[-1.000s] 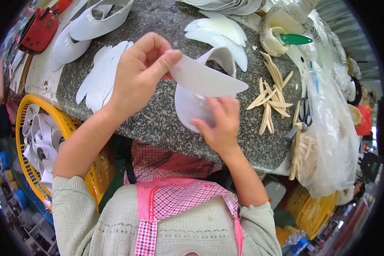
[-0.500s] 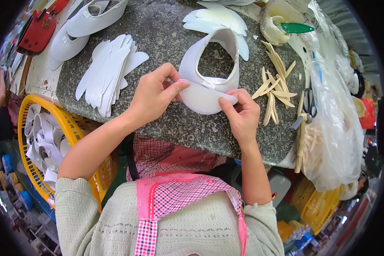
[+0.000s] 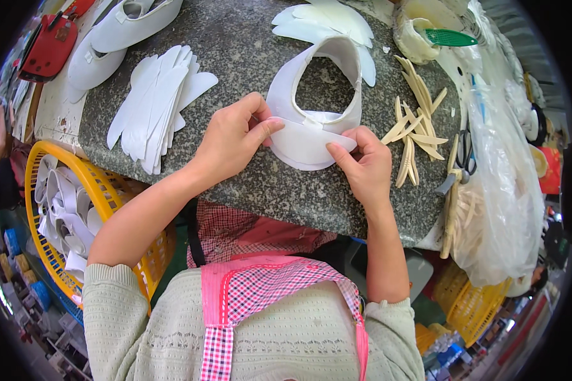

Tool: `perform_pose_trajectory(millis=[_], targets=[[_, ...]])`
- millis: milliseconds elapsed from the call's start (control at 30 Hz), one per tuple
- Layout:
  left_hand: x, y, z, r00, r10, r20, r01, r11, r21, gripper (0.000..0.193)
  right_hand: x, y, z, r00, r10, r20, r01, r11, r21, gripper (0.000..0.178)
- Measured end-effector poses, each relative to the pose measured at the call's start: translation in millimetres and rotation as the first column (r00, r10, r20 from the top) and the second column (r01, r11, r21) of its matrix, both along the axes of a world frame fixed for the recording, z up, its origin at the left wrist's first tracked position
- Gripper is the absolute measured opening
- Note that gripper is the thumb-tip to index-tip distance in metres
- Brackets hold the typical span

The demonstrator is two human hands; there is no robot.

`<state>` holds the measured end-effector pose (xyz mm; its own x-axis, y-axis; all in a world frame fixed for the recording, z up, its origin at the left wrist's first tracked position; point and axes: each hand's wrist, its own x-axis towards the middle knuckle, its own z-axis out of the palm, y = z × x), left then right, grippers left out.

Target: The person assembles shoe components by fitting inner lining inserts into shoe uppers by hand, pressing and shaping the edges with their fingers and a small hammer, and placing assembled shoe parts into a basket.

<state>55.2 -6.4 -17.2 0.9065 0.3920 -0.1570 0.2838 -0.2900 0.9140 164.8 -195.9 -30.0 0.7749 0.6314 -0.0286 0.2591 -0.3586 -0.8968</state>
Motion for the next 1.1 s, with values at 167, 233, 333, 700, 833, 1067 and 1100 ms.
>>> perform_pose_trajectory(millis=[167,233,333,700,833,1067,1100], targets=[[10.8,10.9,4.7,0.971,-0.126,-0.205,0.226,0.767,0.601,0.027,3.9,5.3,7.4,0.956,0.140,0.257,-0.094,0.978,-0.185,0.022],[14.7,20.9,0.5,0.980,-0.197,-0.013,0.141,0.649,0.747,0.032,7.8,5.5,8.1,0.909,0.213,0.357,-0.127,0.960,-0.248,0.024],[29.6,36.3,2.1,0.835,-0.535,0.126,0.090,0.359,0.929,0.044,12.6,4.1,13.8,0.834,0.310,0.456,-0.183,0.936,-0.302,0.025],[17.3,16.2,72.8,0.660,-0.746,0.091,0.289,0.364,0.885,0.017,4.4,-13.4,45.5,0.770,0.415,-0.485,-0.022,0.777,0.629,0.089],[5.0,5.0,76.7,0.751,-0.660,0.005,0.410,0.472,0.781,0.020,6.3,-0.9,50.0,0.836,0.324,-0.442,-0.040,0.841,0.540,0.079],[-24.5,-3.4,89.3,0.782,-0.623,-0.002,0.319,0.398,0.860,0.013,-2.8,6.1,53.8,0.692,0.495,-0.525,-0.074,0.772,0.631,0.081],[-27.8,-1.9,86.0,0.786,-0.618,0.004,0.291,0.377,0.879,0.013,-8.3,9.0,53.2,0.693,0.495,-0.523,-0.054,0.760,0.647,0.083]])
